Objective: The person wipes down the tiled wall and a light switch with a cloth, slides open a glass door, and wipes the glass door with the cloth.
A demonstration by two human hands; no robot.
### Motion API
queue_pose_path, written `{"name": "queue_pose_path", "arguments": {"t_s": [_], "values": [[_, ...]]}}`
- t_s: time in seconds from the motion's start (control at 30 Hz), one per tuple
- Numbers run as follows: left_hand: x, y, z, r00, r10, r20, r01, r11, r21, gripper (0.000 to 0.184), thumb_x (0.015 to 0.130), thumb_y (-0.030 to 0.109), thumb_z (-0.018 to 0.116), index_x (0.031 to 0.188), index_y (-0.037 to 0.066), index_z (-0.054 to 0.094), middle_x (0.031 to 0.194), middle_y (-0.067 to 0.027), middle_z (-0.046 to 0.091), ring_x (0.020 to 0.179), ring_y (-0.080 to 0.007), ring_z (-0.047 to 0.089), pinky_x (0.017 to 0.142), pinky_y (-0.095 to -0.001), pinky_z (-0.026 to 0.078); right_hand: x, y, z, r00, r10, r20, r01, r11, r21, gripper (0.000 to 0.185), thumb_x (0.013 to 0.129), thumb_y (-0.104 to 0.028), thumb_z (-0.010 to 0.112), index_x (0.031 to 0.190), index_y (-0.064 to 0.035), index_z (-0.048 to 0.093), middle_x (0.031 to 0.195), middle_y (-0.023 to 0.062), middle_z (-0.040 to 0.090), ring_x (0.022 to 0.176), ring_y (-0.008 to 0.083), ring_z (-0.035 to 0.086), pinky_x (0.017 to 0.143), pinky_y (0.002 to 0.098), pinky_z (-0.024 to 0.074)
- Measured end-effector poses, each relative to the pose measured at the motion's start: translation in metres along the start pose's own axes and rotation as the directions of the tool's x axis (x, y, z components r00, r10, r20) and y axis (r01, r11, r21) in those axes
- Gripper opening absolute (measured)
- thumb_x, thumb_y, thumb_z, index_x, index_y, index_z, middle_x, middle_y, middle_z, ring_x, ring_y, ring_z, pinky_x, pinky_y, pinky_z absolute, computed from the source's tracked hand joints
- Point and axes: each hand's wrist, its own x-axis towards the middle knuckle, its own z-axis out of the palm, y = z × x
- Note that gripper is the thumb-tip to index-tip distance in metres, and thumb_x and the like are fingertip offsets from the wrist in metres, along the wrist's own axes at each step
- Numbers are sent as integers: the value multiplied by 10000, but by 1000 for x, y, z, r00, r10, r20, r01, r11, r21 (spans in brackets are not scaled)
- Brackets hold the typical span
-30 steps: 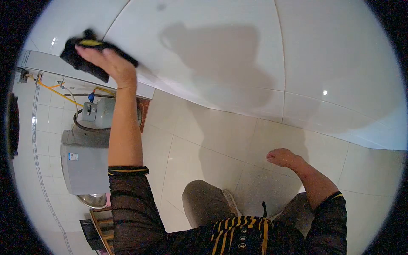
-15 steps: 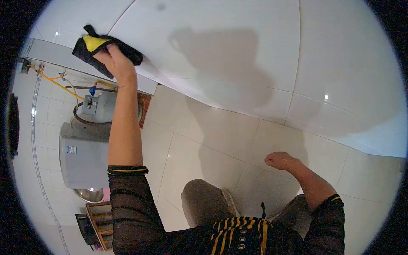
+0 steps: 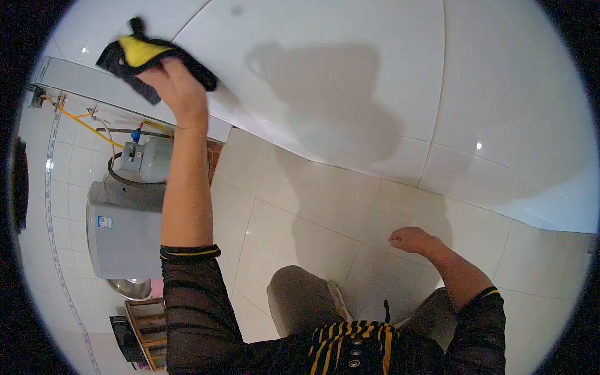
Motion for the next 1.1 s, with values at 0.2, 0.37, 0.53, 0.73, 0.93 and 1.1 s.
{"name": "queue_pose_path", "arguments": {"t_s": [0.2,0.37,0.53,0.73,0.93,1.1], "values": [[-34,47,29,836,461,296,-527,825,205,671,784,217,528,1390,68,282,1458,-247,140,1340,-455,85,1067,-544,44,7,5,9,996,-86,-19,86,996,-33,326,880,-316,499,1093,-91,599,1075,102,617,988,278,577,853,371,449],[20,2,11,765,630,138,-644,742,186,544,895,220,449,1405,135,278,1438,-241,199,1322,-420,176,1058,-543,130,-4,6,0,999,-26,-26,26,1000,-1,330,881,-321,495,1093,-89,597,1077,109,614,990,283,574,851,375,449],[79,-39,-25,970,208,-124,-141,902,408,455,920,140,366,1301,-82,257,1360,-277,284,1263,-367,285,1078,-376,179,-6,3,-4,999,46,8,-46,999,15,371,888,-376,467,1085,-90,595,1067,101,618,994,273,578,860,390,448],[-11,-8,15,967,248,-50,-237,957,165,625,876,169,394,1416,21,116,1450,-292,94,1346,-460,69,1068,-580,17,2,2,3,998,-61,-27,61,998,-7,346,877,-330,492,1104,-87,590,1080,99,616,996,278,571,852,371,447],[-113,28,33,964,146,224,-183,971,156,656,717,190,536,1312,22,318,1424,-328,118,1286,-563,87,1018,-649,96,-2,9,2,999,30,-15,-29,998,47,347,879,-344,498,1097,-91,592,1047,107,630,955,287,594,836,400,457],[34,-69,-15,967,211,-140,-152,927,343,527,848,26,402,1311,-145,219,1421,-287,181,1337,-366,176,1110,-406,78,-2,19,5,999,33,-13,-33,998,49,342,878,-351,499,1070,-88,603,1043,116,630,958,293,591,832,405,457]]}}
